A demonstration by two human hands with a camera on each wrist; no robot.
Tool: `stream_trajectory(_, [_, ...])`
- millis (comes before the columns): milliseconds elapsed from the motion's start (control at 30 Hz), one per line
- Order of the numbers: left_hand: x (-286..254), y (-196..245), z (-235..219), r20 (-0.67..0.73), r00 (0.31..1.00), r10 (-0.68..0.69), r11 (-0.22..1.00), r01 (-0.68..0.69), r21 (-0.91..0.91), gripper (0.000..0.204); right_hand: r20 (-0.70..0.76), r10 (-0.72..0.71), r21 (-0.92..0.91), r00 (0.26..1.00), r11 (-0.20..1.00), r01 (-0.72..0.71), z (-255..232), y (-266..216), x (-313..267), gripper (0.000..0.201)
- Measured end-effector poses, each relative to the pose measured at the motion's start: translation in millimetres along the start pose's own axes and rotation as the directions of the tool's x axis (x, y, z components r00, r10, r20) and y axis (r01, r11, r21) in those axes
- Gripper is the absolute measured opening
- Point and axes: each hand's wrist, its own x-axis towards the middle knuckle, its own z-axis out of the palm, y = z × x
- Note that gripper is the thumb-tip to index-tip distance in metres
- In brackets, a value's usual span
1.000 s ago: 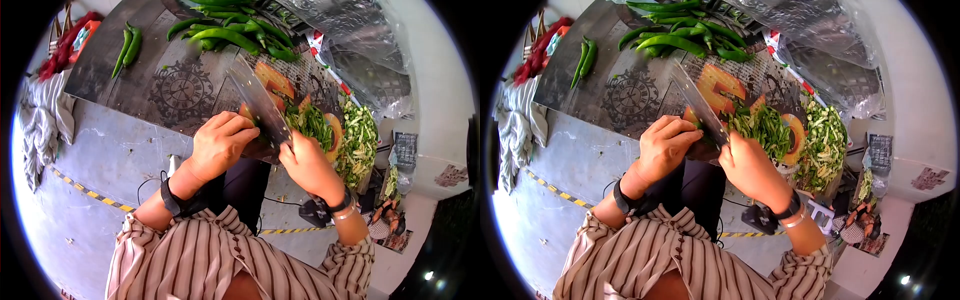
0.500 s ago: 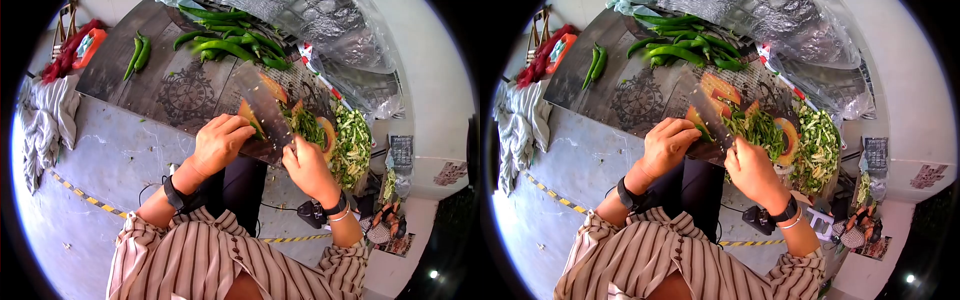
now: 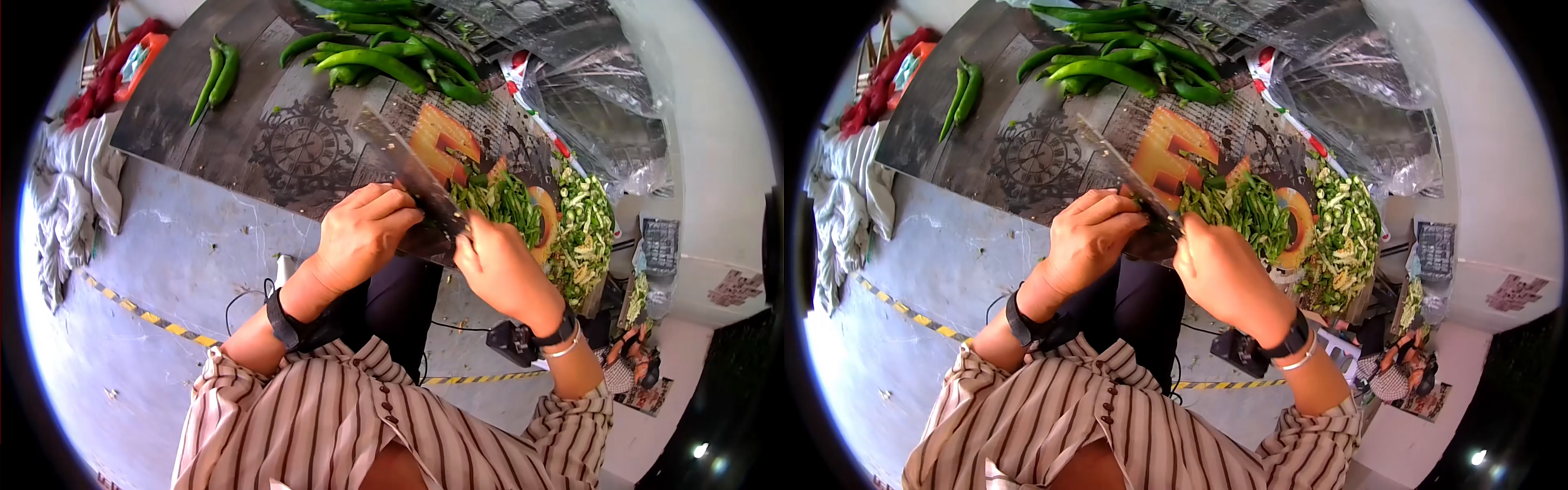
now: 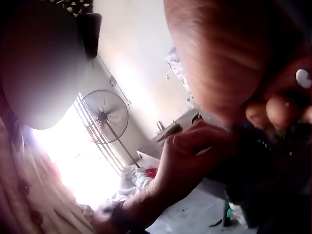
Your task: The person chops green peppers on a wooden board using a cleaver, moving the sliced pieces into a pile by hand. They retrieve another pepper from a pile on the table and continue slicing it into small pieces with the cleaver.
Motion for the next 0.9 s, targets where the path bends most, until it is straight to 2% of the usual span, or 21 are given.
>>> stream_trajectory(33, [-0.3, -0.7, 0.2, -0.002, 1.0, -0.002, 1.0, 0.002, -0.011, 0.022, -0.016, 0.007, 0.007, 1.0, 1.0, -0.007, 5.4, 1.1, 5.2, 0.014])
stream_trajectory(100, [0.7, -0.9, -0.1, -0.006, 1.0, 0.005, 1.0, -0.005, -0.015, 0.022, -0.138, -0.12, 0.011, 0.983, 0.992, 0.123, 16.9, 3.8, 16.6, 0.014])
stream_trajectory(133, [0.0, 0.4, -1.5, 0.007, 1.0, -0.004, 1.0, 0.004, -0.019, 0.022, -0.16, -0.134, 0.02, 0.978, 0.99, 0.139, 18.2, 4.6, 20.3, 0.015])
stream_trajectory(167, [0.0, 1.2, -3.3, 0.016, 1.0, -0.01, 1.0, 0.011, -0.021, 0.022, -0.168, -0.144, 0.018, 0.975, 0.989, 0.149, 20.0, 8.0, 21.3, 0.015])
stream_trajectory(233, [0.1, 1.3, -5.1, 0.02, 1.0, 0.001, 0.999, 0.0, -0.034, 0.022, -0.258, -0.11, 0.149, 0.96, 0.977, 0.152, 19.5, 19.8, 21.5, 0.015])
stream_trajectory(267, [1.8, 1.4, -4.8, 0.032, 0.999, 0.003, 0.998, -0.001, -0.056, 0.022, -0.321, -0.1, 0.132, 0.942, 0.98, 0.149, 18.6, 22.5, 18.9, 0.015])
stream_trajectory(300, [4.9, 1.6, -4.0, 0.015, 1.0, 0.009, 0.999, -0.008, -0.052, 0.022, -0.326, -0.114, 0.117, 0.939, 0.98, 0.159, 13.1, 24.4, 13.6, 0.015])
stream_trajectory(367, [7.4, 4.1, -1.2, 0.034, 0.996, 0.081, 0.996, -0.079, -0.039, 0.026, -0.303, 0.047, 0.143, 0.952, 0.99, -0.003, 3.9, 24.2, 0.3, 0.014])
stream_trajectory(433, [11.3, 7.8, 3.7, 0.059, 0.997, 0.058, 0.998, -0.056, -0.037, 0.028, -0.344, 0.051, 0.141, 0.938, 0.99, -0.003, 5.4, 26.2, -9.9, 0.013])
stream_trajectory(500, [13.0, 11.7, 4.7, 0.09, 0.994, 0.055, 0.998, -0.052, -0.039, 0.031, -0.381, -0.004, 0.139, 0.925, 0.988, 0.062, 4.4, 23.6, -19.1, 0.013])
stream_trajectory(567, [11.2, 12.9, -0.8, 0.105, 0.994, -0.003, 0.999, -0.001, 0.034, 0.035, -0.361, 0.0, 0.139, 0.933, 0.989, 0.053, 6.3, 21.7, -27.4, 0.013])
stream_trajectory(633, [8.5, 11.1, -6.6, 0.106, 0.994, -0.006, 0.999, 0.001, 0.049, 0.038, -0.32, -0.035, 0.09, 0.947, 0.994, 0.067, 12.2, 22.4, -32.5, 0.012])
stream_trajectory(700, [7.5, 11.4, -15.8, 0.076, 0.996, -0.047, 0.997, 0.042, 0.071, 0.041, -0.302, -0.022, 0.156, 0.953, 0.985, 0.073, 13.6, 13.0, -35.1, 0.012])
stream_trajectory(900, [3.1, 5.7, -16.0, 0.01, 0.997, -0.072, 0.986, 0.07, 0.154, 0.025, -0.245, -0.03, 0.106, 0.969, 0.993, 0.057, 20.5, 8.4, -38.2, 0.011])
